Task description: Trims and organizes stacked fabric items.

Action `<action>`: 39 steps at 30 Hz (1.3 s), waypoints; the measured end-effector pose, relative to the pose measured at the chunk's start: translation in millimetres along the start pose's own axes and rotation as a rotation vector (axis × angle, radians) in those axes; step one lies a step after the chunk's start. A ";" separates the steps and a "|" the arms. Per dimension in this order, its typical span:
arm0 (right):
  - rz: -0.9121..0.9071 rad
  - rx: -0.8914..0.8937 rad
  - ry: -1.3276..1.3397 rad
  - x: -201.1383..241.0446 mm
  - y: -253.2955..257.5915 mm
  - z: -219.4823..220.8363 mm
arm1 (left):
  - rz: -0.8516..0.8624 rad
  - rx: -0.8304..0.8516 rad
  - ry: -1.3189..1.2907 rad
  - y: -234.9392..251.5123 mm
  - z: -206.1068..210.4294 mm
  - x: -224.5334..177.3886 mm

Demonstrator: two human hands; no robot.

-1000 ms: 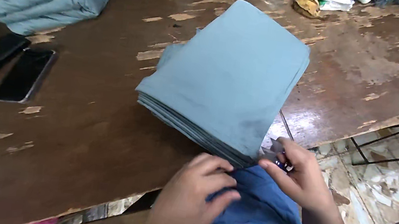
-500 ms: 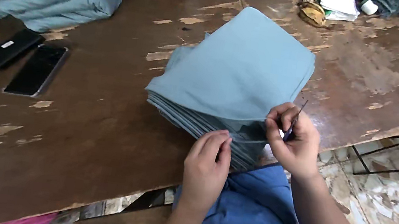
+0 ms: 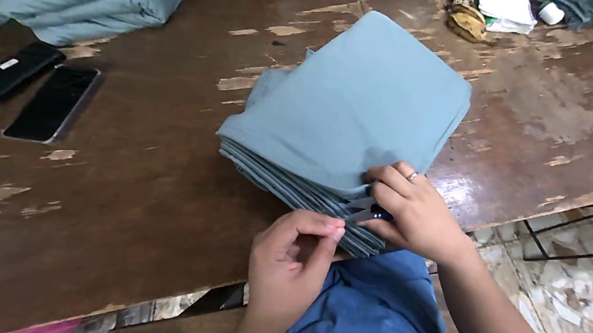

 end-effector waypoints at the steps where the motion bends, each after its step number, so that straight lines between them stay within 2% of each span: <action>1: 0.002 0.000 -0.034 2.5 1.8 -0.2 | 0.010 0.009 0.005 -0.2 0.6 0.1; 9: 0.004 -0.106 -0.110 11.7 6.4 7.9 | 0.086 0.103 0.073 -2.4 5.5 2.2; 11: 0.037 -0.119 -0.047 8.3 3.4 7.5 | 0.086 0.275 0.123 -5.3 4.9 -1.0; 15: 0.156 -0.150 0.190 -4.9 -9.1 0.5 | -0.103 0.841 0.369 -24.0 2.7 0.6; 17: 0.213 -0.170 0.260 -9.4 -14.5 -0.8 | -0.168 0.927 0.440 -28.6 -3.6 0.9; 19: 0.274 -0.210 0.314 -11.4 -19.6 -3.0 | -0.123 0.848 0.555 -26.6 -9.9 -3.6; 22: 0.349 -0.293 0.431 -12.1 -26.9 -6.1 | 0.012 0.593 0.657 -15.0 -11.2 -13.4; 27: 0.428 -0.395 0.750 -7.9 -35.2 -3.6 | 0.138 0.305 0.360 3.4 15.5 -22.3; 31: 0.541 -0.515 1.190 -5.5 -39.3 3.2 | 0.063 0.267 0.530 2.9 44.3 2.9; 34: 0.585 -0.598 1.520 -1.7 -39.4 8.7 | 0.074 0.223 0.508 -1.5 53.0 8.6; 39: 0.574 -0.638 1.690 4.3 -42.1 16.2 | 0.116 0.177 0.401 -7.5 48.8 11.7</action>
Point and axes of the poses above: each hand's wrist, its own y-axis towards the middle knuckle, its own z-axis out of the palm, x = y × z, the point moved 5 cm from there along y, towards the middle knuckle, and after that the axes turned 2 degrees about -z, right-handed, at the moved point
